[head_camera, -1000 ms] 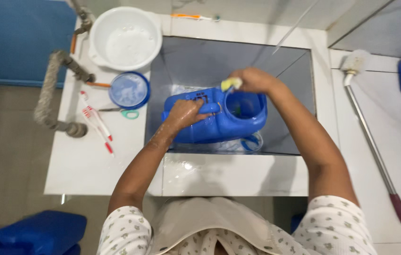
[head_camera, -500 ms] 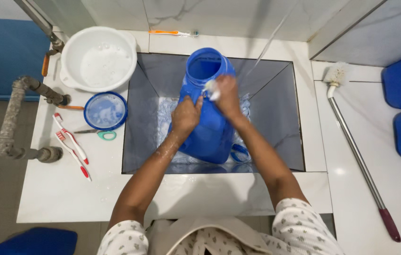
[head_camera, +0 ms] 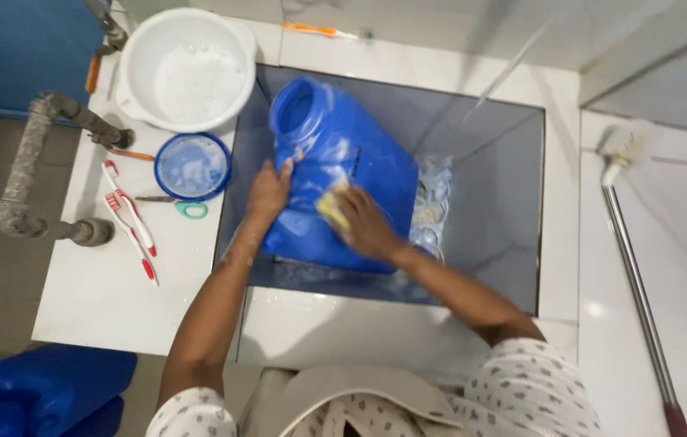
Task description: The person cleans a blue plastic container by removing its cap, scrubbing the interior and exterior with a sponge, and rinsing it under running water. They then repeat the process with a light blue container, using scissors to cut a plastic ring from the cap before scrubbing and rinsing it.
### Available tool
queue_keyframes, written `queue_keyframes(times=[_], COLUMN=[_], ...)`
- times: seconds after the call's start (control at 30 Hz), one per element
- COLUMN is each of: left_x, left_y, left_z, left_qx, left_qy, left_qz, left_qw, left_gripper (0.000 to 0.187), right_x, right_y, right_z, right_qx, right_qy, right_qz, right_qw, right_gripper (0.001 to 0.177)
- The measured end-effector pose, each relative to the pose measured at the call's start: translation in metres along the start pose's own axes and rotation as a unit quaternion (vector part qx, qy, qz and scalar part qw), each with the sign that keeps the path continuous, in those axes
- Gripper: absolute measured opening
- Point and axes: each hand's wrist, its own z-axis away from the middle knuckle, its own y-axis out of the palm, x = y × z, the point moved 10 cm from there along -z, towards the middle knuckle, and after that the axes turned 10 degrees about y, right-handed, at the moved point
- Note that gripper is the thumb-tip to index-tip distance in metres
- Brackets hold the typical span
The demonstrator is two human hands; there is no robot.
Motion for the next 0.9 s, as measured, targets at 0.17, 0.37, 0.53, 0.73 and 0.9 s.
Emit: queue_keyframes(times=[0.17,0.37,0.53,0.73,0.9], left_x=[0.076,0.087,0.082,0.088,0.080], left_y=[0.005,0.010,0.009,0.010,0.007], left_z=[0.006,0.000,-0.009,-0.008,-0.010], left_qx=[-0.005,0.000,-0.007,-0.011,-0.021], left_qy=[-0.066,-0.094,-0.095,-0.089,-0.066], left_qz=[0.038,0.032,0.021,0.022,0.017], left_qw=[0.997,0.995,0.995,0.996,0.997], left_gripper=[0.071,0.071,0.070,0.071,0.070], right_x=[-0.027,-0.246,-0.121,-0.279,-0.098], right_y=[0.103,0.074,0.163,0.097,0.084], right_z=[0.006,-0.008,0.090,0.013,0.050], right_qx=[-0.007,-0.198,0.061,-0.069,-0.130], right_qy=[-0.045,0.252,0.078,0.420,0.143], right_qz=[0.006,0.020,-0.065,0.033,-0.011], right_qw=[0.999,0.947,0.993,0.905,0.981], right_gripper=[0.038,0.042,0.031,0.038,0.054])
